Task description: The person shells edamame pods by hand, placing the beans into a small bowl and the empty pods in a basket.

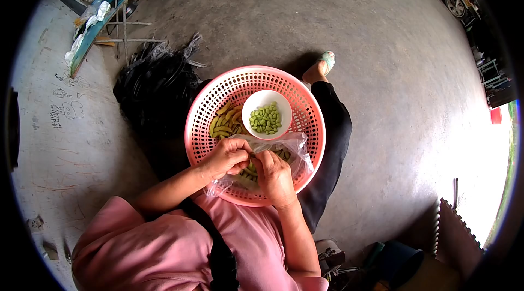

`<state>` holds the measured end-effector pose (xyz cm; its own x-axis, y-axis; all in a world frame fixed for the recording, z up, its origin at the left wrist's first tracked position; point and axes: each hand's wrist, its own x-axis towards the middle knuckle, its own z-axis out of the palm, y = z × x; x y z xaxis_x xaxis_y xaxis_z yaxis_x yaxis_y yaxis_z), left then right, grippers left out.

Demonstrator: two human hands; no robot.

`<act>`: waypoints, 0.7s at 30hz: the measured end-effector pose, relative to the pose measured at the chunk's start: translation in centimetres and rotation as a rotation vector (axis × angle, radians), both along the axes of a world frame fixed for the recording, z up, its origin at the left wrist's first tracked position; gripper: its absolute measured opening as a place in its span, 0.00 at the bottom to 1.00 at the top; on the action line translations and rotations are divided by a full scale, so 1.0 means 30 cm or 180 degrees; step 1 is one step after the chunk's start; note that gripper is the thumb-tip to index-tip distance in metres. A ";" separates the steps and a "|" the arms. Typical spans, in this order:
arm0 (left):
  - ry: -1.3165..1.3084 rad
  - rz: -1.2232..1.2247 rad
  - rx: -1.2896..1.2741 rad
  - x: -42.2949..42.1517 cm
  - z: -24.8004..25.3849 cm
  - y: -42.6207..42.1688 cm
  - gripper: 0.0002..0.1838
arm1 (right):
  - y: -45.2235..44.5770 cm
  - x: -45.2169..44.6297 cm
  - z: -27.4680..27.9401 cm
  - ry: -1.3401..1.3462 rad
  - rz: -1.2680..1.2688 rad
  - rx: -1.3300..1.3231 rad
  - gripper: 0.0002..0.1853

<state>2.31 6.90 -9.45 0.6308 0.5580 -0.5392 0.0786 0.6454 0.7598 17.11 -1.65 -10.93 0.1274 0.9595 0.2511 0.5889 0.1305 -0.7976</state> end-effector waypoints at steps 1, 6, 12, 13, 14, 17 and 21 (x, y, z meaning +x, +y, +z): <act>0.0003 -0.0005 -0.0006 0.000 -0.003 0.001 0.05 | 0.000 0.000 -0.001 0.0002 0.0005 -0.0005 0.06; 0.0066 -0.0089 0.0321 0.009 -0.002 -0.009 0.04 | -0.009 -0.001 0.003 0.0490 -0.0149 -0.0234 0.05; 0.0144 -0.0417 0.1732 0.010 -0.020 -0.027 0.03 | -0.006 0.003 0.000 0.0591 -0.0195 -0.0141 0.05; 0.0134 -0.0418 0.1776 0.011 -0.019 -0.028 0.03 | -0.005 0.004 0.009 0.0586 -0.0204 -0.0161 0.05; 0.0124 -0.0420 0.1819 0.011 -0.017 -0.029 0.03 | -0.005 0.005 0.014 0.0582 -0.0213 -0.0183 0.06; -0.0020 -0.0292 0.1283 0.016 0.005 -0.029 0.02 | -0.006 0.007 0.007 0.0672 -0.0208 -0.0104 0.05; -0.0035 -0.0329 0.1082 0.022 0.019 -0.018 0.06 | -0.011 0.013 0.028 0.0882 -0.0156 -0.0200 0.04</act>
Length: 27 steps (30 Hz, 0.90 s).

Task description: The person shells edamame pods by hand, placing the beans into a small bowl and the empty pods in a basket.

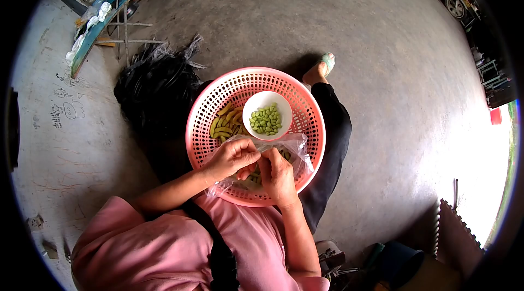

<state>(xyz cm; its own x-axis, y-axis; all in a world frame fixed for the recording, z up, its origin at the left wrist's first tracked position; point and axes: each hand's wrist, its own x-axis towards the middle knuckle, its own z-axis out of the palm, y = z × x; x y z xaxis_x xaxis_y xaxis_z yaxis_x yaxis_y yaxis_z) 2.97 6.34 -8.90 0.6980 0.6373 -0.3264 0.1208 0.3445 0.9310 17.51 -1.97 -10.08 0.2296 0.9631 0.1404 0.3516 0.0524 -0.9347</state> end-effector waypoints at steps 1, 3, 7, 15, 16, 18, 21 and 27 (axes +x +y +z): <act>0.0033 -0.0026 0.0071 0.001 -0.007 0.000 0.08 | -0.001 0.000 -0.007 0.0006 0.0005 0.0020 0.04; 0.0029 -0.0062 0.0091 0.002 -0.013 0.001 0.09 | -0.002 0.001 -0.008 0.0046 0.0025 -0.0013 0.04; -0.0090 -0.0102 -0.0049 0.004 -0.016 0.007 0.09 | -0.005 0.005 -0.019 0.0278 0.0059 -0.0086 0.03; -0.0199 -0.0285 0.0046 0.000 -0.035 0.003 0.08 | -0.018 0.027 -0.034 0.0895 0.0122 -0.0507 0.03; -0.0183 -0.0315 0.0095 0.000 -0.033 0.002 0.08 | -0.019 0.030 -0.035 0.0985 0.0134 -0.0561 0.03; -0.0146 -0.0353 0.0178 0.002 -0.032 0.001 0.08 | -0.020 0.033 -0.034 0.1123 0.0147 -0.0626 0.03; -0.0100 -0.0379 0.0314 0.004 -0.031 -0.002 0.06 | -0.021 0.034 -0.033 0.1228 0.0150 -0.0666 0.03; -0.0002 -0.0421 0.0617 -0.004 -0.032 -0.006 0.04 | -0.022 0.033 -0.052 0.1062 0.0152 -0.0686 0.03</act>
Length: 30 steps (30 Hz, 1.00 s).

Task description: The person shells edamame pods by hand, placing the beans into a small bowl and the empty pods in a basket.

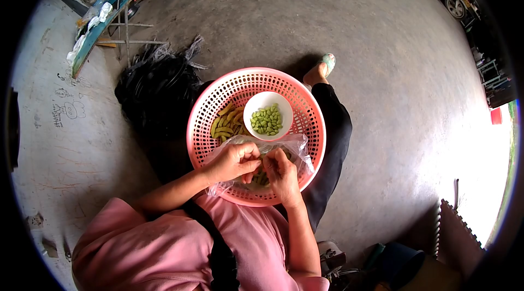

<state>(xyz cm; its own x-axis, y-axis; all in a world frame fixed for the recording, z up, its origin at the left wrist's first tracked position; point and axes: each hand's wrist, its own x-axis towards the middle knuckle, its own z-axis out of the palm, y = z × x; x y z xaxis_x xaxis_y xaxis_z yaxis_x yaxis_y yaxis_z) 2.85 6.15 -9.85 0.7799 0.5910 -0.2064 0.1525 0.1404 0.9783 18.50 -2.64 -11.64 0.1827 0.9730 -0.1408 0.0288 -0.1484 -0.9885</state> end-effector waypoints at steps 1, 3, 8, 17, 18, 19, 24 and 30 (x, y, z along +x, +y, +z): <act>0.0055 0.0020 0.0060 0.000 0.004 -0.001 0.04 | 0.000 -0.003 0.001 -0.0099 -0.0001 -0.0003 0.03; 0.0212 0.0077 0.0171 -0.001 0.009 -0.001 0.04 | 0.003 -0.011 0.009 -0.0447 0.0014 0.0081 0.04; 0.0540 0.0313 0.0552 0.000 0.021 -0.006 0.03 | 0.014 -0.033 0.028 -0.1052 0.0115 0.0211 0.04; 0.0614 0.0588 0.1515 0.000 -0.027 -0.006 0.05 | 0.016 -0.039 0.016 -0.1230 0.0211 0.0335 0.06; 0.0608 0.0622 0.1501 0.002 -0.022 -0.004 0.05 | 0.016 -0.039 0.020 -0.1215 0.0214 0.0342 0.07; 0.0602 0.0657 0.1487 0.004 -0.016 -0.002 0.05 | 0.017 -0.040 0.027 -0.1200 0.0216 0.0349 0.08; 0.0585 0.0695 0.1314 0.003 -0.019 0.003 0.05 | 0.020 -0.040 0.018 -0.1266 0.0221 0.0417 0.10; 0.0782 0.0658 0.1641 0.004 -0.022 0.000 0.05 | 0.020 -0.043 0.008 -0.1534 0.0249 0.0496 0.11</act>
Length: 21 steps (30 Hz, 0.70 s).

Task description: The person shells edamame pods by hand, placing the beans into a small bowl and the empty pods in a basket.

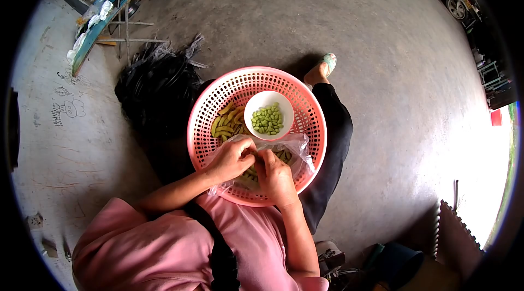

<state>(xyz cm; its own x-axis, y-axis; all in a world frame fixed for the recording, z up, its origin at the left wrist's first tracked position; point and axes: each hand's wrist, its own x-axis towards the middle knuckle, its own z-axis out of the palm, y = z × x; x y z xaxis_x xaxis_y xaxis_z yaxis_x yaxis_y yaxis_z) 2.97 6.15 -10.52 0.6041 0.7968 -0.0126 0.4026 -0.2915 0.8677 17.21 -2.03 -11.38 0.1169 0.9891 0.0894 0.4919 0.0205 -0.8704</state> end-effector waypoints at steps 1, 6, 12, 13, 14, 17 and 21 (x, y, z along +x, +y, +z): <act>0.0130 -0.0008 0.0036 0.000 0.008 -0.002 0.06 | 0.001 -0.001 0.002 -0.0078 0.0003 0.0011 0.11; 0.0101 -0.0047 0.0039 0.002 -0.007 -0.008 0.06 | 0.004 0.001 0.005 -0.0273 0.0015 0.0040 0.10; -0.0025 -0.0194 -0.0125 -0.003 -0.020 0.000 0.07 | 0.004 0.001 0.000 -0.0286 0.0023 0.0002 0.11; 0.0010 -0.0186 -0.0120 -0.004 -0.030 -0.001 0.07 | 0.004 0.000 0.003 -0.0269 0.0043 -0.0040 0.11; 0.0046 -0.0179 -0.0115 -0.004 -0.036 -0.001 0.07 | 0.004 0.000 0.005 -0.0250 0.0062 -0.0080 0.11; 0.0134 -0.0187 -0.0123 -0.004 -0.040 -0.001 0.06 | 0.004 -0.002 0.009 -0.0263 0.0081 -0.0092 0.11; 0.0197 -0.0124 -0.0134 -0.005 -0.030 -0.002 0.06 | 0.004 -0.004 0.010 -0.0345 0.0041 -0.0095 0.11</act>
<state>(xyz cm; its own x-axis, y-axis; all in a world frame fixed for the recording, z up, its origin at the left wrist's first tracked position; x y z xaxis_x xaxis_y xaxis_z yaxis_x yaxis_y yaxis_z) 2.83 6.09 -11.42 0.6316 0.7707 -0.0839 0.4449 -0.2717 0.8534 17.09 -1.90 -11.09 0.0955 0.9929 0.0715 0.5831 0.0024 -0.8124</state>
